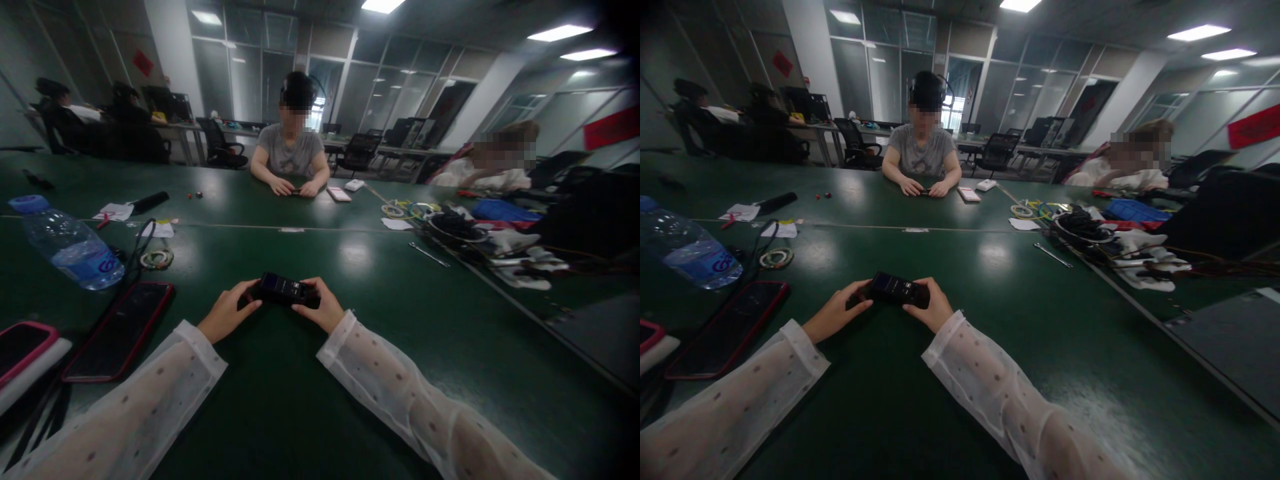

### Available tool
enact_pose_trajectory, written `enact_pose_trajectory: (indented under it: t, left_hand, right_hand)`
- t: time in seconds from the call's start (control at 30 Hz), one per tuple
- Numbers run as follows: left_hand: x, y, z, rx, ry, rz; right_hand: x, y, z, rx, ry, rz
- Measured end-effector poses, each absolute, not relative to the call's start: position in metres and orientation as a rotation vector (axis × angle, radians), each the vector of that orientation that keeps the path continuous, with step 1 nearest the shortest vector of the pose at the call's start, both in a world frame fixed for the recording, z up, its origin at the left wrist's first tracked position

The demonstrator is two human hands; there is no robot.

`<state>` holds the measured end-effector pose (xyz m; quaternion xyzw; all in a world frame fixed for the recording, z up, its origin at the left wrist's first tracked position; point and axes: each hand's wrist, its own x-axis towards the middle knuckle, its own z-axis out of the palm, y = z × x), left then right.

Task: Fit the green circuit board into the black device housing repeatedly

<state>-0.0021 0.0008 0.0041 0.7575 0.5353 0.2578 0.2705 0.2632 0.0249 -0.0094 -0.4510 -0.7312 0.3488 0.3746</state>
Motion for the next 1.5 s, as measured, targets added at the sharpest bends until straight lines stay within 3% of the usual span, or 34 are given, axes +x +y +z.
enact_pose_trajectory:
  t: [1.5]
  left_hand:
    - [-0.003, 0.002, -0.002, 2.036, 1.37, 0.802]
  right_hand:
    - [0.262, 0.025, -0.016, -1.138, -1.866, 0.758]
